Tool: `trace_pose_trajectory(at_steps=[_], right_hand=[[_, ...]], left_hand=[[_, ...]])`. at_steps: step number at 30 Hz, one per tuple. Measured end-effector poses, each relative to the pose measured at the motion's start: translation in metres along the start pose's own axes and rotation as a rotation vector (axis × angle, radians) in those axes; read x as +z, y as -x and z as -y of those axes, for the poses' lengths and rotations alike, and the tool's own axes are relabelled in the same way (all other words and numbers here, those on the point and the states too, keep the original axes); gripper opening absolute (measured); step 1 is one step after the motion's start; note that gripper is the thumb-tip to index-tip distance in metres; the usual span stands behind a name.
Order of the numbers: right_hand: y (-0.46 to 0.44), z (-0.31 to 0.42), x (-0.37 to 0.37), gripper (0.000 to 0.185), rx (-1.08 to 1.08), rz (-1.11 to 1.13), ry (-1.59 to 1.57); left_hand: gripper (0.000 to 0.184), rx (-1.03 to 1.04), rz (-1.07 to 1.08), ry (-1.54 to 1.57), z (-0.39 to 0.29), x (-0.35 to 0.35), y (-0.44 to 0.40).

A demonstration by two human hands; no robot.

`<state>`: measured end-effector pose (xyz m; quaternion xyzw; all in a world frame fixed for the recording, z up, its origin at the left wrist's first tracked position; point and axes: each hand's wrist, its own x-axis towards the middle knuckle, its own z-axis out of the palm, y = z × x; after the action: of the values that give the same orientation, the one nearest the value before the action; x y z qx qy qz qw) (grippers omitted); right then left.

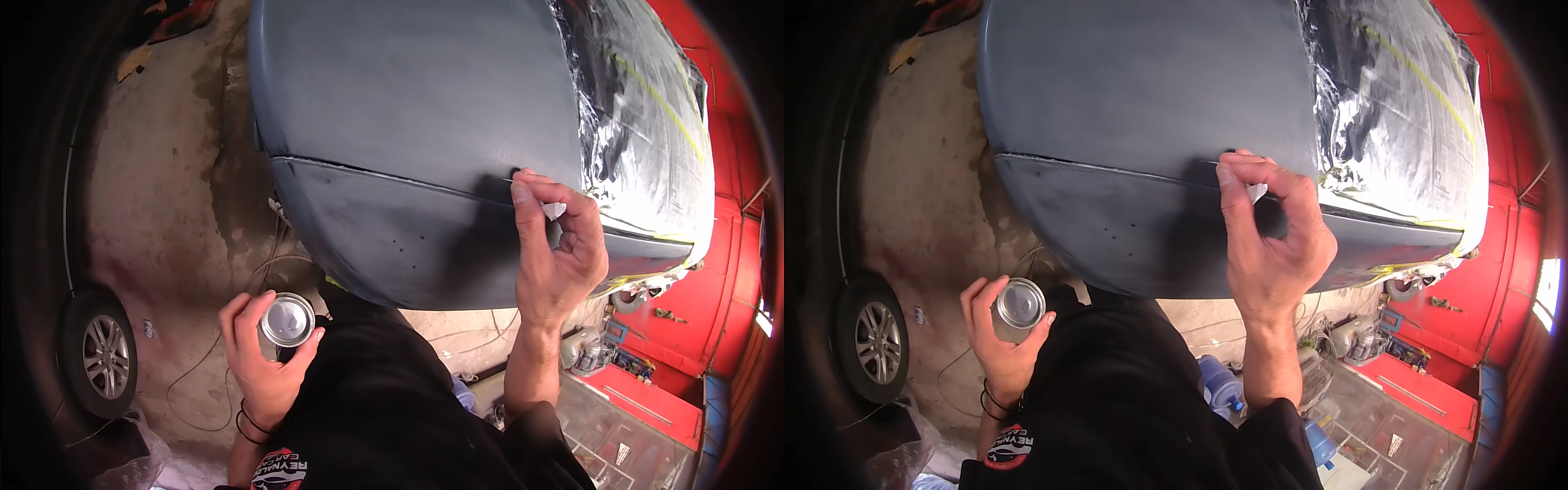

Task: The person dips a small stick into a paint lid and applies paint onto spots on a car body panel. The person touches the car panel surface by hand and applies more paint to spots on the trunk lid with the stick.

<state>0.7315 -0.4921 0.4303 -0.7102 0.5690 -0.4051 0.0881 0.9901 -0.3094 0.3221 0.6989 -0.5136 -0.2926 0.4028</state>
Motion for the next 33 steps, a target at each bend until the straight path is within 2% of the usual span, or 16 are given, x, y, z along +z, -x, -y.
trace_pose_trajectory(at_steps=[33], right_hand=[[0.0027,-0.0095,0.003,0.015,-0.081,0.002,0.033]], left_hand=[[0.081,-0.018,-0.012,-0.049,-0.003,-0.0034,0.003]])
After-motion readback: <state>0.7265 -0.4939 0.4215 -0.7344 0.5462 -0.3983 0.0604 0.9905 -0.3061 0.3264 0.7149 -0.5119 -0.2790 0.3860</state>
